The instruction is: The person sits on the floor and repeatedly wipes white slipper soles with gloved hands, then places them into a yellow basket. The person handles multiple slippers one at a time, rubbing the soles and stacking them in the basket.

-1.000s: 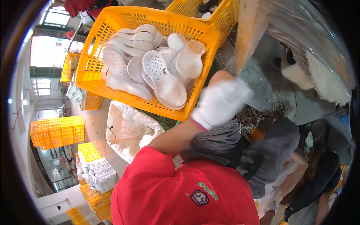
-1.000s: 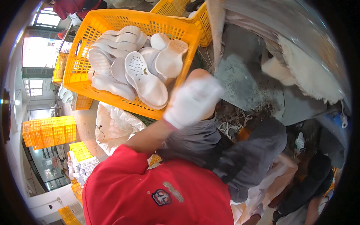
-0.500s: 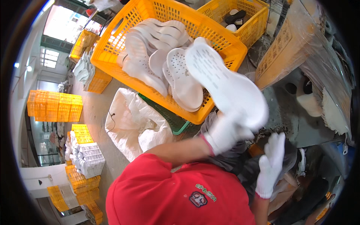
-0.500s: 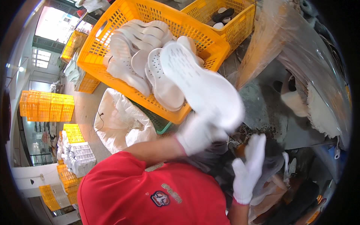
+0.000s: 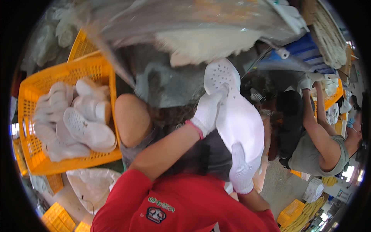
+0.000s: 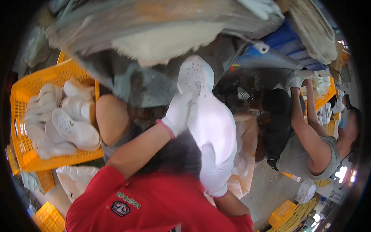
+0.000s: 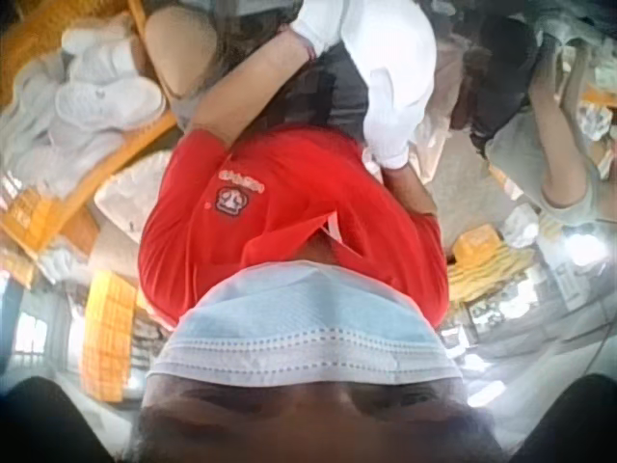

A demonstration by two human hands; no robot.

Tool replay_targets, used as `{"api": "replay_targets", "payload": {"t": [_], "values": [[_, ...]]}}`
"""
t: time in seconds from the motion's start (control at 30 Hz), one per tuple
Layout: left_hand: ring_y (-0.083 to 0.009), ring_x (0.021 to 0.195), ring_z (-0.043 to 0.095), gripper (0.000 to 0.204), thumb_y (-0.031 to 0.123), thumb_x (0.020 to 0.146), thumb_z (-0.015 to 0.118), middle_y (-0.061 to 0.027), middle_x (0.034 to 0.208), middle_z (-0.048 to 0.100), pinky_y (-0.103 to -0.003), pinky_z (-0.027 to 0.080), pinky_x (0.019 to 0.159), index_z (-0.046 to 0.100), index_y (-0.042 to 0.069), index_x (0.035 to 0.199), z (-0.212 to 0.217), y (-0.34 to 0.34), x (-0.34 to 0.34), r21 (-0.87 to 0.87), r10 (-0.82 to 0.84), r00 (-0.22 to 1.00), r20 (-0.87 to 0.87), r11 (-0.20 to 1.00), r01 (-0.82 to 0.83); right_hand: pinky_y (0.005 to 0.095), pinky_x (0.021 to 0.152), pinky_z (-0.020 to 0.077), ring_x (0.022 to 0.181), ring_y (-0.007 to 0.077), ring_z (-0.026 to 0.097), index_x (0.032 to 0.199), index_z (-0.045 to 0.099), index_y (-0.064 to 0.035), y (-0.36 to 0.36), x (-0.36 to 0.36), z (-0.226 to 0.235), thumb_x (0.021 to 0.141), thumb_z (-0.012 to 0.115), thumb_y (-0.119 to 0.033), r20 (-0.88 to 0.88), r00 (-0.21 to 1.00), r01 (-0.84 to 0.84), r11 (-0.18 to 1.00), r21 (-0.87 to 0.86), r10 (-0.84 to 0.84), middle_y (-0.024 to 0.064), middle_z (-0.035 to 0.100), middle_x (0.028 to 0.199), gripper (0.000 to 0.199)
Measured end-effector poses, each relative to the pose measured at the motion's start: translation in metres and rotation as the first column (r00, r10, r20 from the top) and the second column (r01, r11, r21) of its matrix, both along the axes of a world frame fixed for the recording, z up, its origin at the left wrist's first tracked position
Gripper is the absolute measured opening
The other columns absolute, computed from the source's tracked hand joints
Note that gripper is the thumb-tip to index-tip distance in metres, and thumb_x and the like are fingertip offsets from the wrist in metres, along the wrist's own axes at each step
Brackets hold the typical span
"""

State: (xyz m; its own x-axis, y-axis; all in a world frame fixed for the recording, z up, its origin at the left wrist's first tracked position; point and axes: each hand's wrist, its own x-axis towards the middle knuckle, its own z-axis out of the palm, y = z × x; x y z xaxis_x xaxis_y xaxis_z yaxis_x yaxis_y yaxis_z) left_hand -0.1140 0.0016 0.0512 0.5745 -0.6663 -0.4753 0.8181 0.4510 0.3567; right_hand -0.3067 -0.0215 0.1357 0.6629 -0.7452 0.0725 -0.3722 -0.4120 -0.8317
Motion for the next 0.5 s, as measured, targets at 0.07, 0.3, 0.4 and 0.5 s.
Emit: {"api": "replay_targets", "payload": {"t": [0.07, 0.3, 0.4, 0.5], "values": [[-0.0193, 0.12, 0.07, 0.043, 0.031, 0.113, 0.067, -0.008, 0.131, 0.073, -0.038, 0.056, 0.107, 0.063, 0.004, 0.147, 0.003, -0.025, 0.01, 0.058, 0.043, 0.989, 0.143, 0.997, -0.052, 0.0392, 0.12, 0.0444, 0.147, 0.0312, 0.057, 0.162, 0.046, 0.0069, -0.011, 0.021, 0.003, 0.107, 0.07, -0.011, 0.076, 0.997, 0.031, 0.999, 0.023, -0.033, 0.0223, 0.058, 0.16, 0.062], [-0.0252, 0.126, 0.069, 0.041, 0.035, 0.117, 0.055, -0.0077, 0.136, 0.073, -0.04, 0.053, 0.112, 0.066, 0.008, 0.145, -0.098, -0.087, 0.095, -0.237, 0.187, 0.78, 0.597, 0.97, -0.051, 0.037, 0.113, 0.0505, 0.132, 0.0293, 0.067, 0.158, 0.053, 0.0053, -0.084, 0.122, -0.004, 0.11, 0.063, -0.011, 0.154, 0.975, -0.166, 0.986, 0.015, 0.162, 0.0224, 0.068, 0.147, 0.052], [-0.0257, 0.126, 0.07, 0.041, 0.034, 0.116, 0.054, -0.0088, 0.136, 0.074, -0.04, 0.054, 0.111, 0.066, 0.007, 0.144, -0.162, -0.098, 0.121, -0.038, 0.127, 0.595, 0.794, 0.986, -0.16, 0.0371, 0.111, 0.0517, 0.129, 0.0299, 0.069, 0.158, 0.053, 0.0048, -0.085, 0.14, -0.026, 0.11, 0.064, -0.013, 0.136, 0.962, -0.223, 0.969, -0.108, 0.236, 0.0215, 0.07, 0.142, 0.053], [-0.0262, 0.126, 0.071, 0.044, 0.036, 0.115, 0.057, -0.0105, 0.137, 0.075, -0.04, 0.055, 0.11, 0.066, 0.005, 0.143, -0.194, -0.075, 0.14, 0.096, 0.013, 0.452, 0.892, 0.972, -0.216, 0.0388, 0.108, 0.0541, 0.124, 0.0304, 0.071, 0.157, 0.053, 0.0051, -0.091, 0.156, -0.041, 0.108, 0.065, -0.014, 0.194, 0.951, -0.238, 0.971, -0.033, 0.24, 0.0225, 0.071, 0.139, 0.054]]}}
